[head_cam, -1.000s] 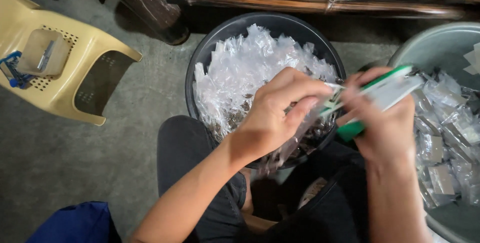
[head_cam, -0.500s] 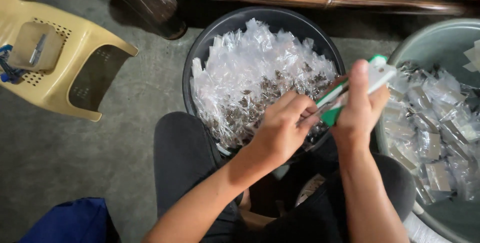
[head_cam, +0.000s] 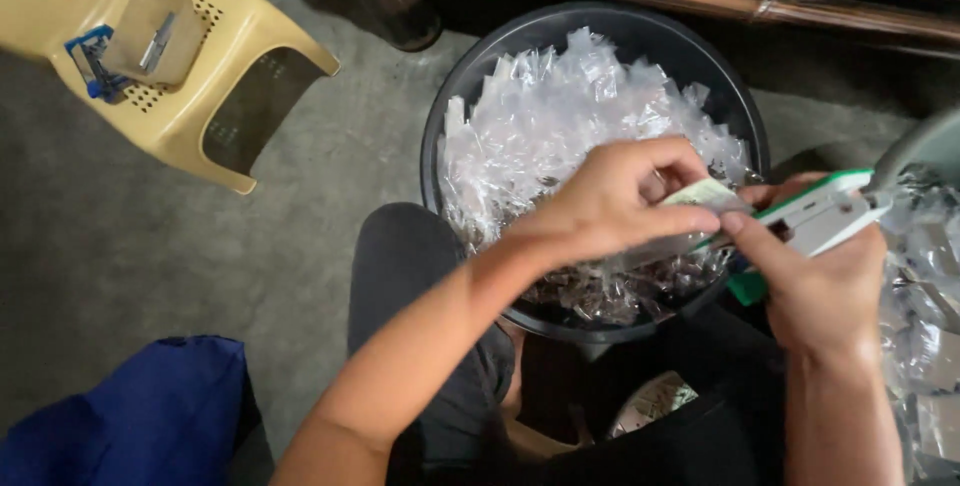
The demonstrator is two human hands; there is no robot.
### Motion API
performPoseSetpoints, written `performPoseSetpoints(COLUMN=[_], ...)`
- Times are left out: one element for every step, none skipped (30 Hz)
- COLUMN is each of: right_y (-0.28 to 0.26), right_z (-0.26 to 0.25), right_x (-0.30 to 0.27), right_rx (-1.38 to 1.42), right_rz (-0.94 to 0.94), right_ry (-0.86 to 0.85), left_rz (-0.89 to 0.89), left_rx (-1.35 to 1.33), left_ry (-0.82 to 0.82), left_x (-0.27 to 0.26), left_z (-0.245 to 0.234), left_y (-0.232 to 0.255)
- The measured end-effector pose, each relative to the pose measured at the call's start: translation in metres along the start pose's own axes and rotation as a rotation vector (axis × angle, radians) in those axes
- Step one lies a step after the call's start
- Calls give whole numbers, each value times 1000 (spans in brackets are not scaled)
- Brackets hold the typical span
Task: Sealing small plastic bags containing metal components using a manual stapler
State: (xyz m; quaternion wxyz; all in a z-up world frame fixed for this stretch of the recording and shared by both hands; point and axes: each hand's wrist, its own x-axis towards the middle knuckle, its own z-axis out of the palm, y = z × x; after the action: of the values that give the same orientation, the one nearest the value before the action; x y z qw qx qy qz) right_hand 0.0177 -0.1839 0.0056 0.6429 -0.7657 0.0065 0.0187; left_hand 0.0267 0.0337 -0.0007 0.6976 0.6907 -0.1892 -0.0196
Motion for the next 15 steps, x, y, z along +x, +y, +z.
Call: performPoseSetpoints(right_y=[6, 11, 15, 20, 23, 25, 26, 25, 25, 24, 30, 36, 40, 38, 36], right_z=[2, -3, -7, -12, -15, -18, -20, -21, -22, -24, -26, -29, -31, -30, -28], right_x=[0, 2, 5, 7, 7, 9, 10, 9, 6, 3, 5, 5, 5, 6, 6], right_rx=[1, 0, -18, -37, -37, -53, -69, -68, -93, -119, -122, -93, -64, -68, -71], right_rz=[-2, 3, -30, -63, -57, -29, -1, -3, -13, -21, -20, -41, -62, -63, -66], right_ry=[30, 27, 91, 157, 156, 225, 294, 295, 279, 261, 261, 256, 252, 261, 250], left_rz=[-75, -80, -370, -662, -667, -852, -1029, -1027, -1153, -1282, -1283, -1282, -1278, -1272, -1086], left_rx=[-83, -85, 112, 309, 308, 591, 879, 879, 893, 903, 901, 847, 792, 792, 796], left_ry=[-132, -130, 28, 179, 178, 136, 92, 92, 99, 105, 104, 195, 285, 276, 347], left_x=[6, 8, 10, 12, -2, -14, -26, -36, -45, -56, -60, -63, -65, -64, -62], left_z=[-10, -26, -43, -58, -68, -78, -88, -91, -94, -95, -92, -90, -88, -84, -81], left_y=[-1, -14, -27, -40, -68, -97, -125, -155, -186, -216, -220, -223, -226, -221, -215])
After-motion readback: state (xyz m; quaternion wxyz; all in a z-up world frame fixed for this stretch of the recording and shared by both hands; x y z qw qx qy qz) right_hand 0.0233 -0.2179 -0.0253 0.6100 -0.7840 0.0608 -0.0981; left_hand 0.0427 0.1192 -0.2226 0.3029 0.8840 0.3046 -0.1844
